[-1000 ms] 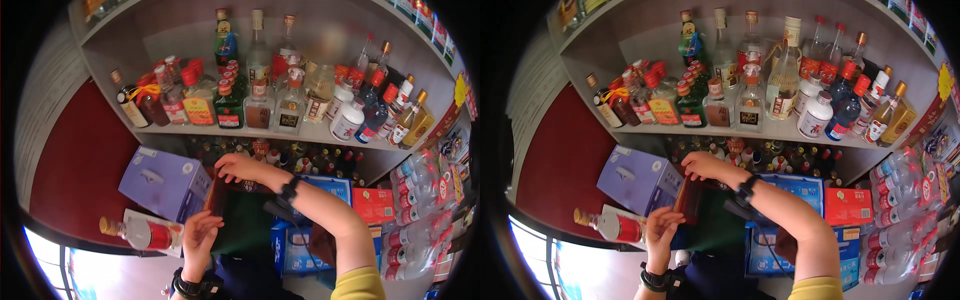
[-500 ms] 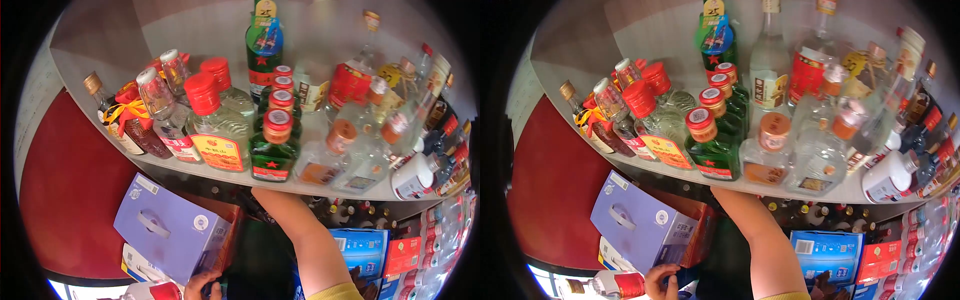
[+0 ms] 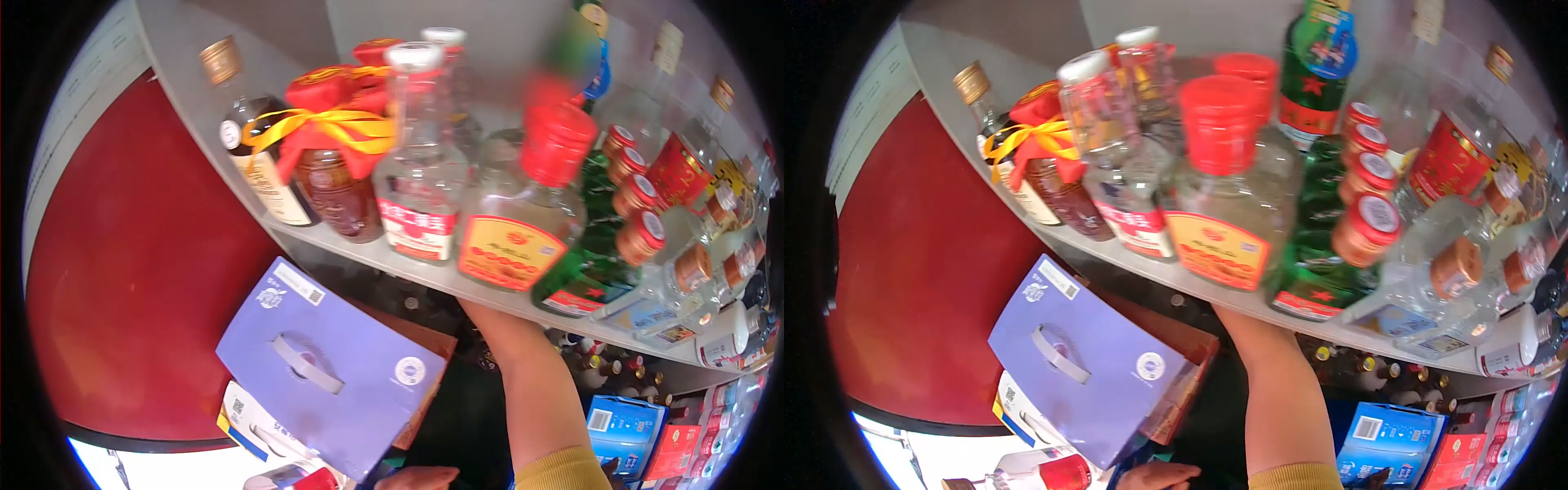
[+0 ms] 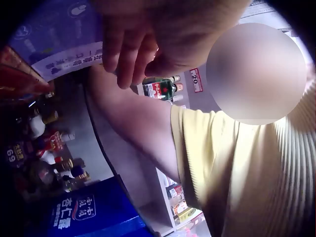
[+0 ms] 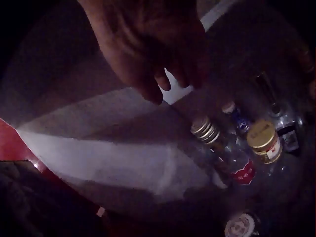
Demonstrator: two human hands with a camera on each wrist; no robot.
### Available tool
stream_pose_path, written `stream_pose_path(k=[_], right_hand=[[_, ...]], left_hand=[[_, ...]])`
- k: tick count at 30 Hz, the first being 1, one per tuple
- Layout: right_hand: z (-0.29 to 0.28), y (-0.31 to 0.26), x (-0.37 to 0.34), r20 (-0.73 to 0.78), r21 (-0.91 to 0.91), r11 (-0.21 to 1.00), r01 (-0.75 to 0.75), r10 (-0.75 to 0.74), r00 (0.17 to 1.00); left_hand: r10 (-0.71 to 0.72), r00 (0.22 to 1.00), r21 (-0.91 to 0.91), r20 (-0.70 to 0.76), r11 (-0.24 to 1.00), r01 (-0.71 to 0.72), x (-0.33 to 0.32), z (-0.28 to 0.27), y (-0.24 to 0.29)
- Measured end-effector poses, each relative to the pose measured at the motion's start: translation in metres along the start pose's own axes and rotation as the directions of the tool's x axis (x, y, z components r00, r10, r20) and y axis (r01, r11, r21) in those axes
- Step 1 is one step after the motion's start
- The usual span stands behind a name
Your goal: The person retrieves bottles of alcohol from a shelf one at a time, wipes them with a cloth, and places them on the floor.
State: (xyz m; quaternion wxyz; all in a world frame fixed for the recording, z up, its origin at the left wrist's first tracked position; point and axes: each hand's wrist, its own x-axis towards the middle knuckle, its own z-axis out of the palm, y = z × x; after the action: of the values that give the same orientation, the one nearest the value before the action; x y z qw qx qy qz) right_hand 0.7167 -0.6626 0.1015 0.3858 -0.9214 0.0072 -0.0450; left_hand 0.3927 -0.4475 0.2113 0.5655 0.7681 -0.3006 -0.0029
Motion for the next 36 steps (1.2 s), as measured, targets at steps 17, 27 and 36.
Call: stream_pose_path(k=[17, 27, 36], right_hand=[[0.039, -0.052, 0.063, -0.08, -0.194, 0.972, 0.13, -0.148, 0.986], [0.086, -0.062, 0.039, -0.136, -0.3, 0.917, 0.262, -0.313, 0.94], [0.084, -0.062, 0.035, -0.161, -0.32, 0.9, 0.296, -0.359, 0.919]], left_hand=[[-0.276, 0.959, 0.105, -0.066, 0.954, 0.282, 0.007, -0.003, 0.018], [-0.321, 0.946, 0.063, -0.051, 0.944, 0.324, 0.005, -0.006, 0.018], [-0.31, 0.948, 0.068, -0.071, 0.947, 0.315, 0.002, -0.008, 0.024]])
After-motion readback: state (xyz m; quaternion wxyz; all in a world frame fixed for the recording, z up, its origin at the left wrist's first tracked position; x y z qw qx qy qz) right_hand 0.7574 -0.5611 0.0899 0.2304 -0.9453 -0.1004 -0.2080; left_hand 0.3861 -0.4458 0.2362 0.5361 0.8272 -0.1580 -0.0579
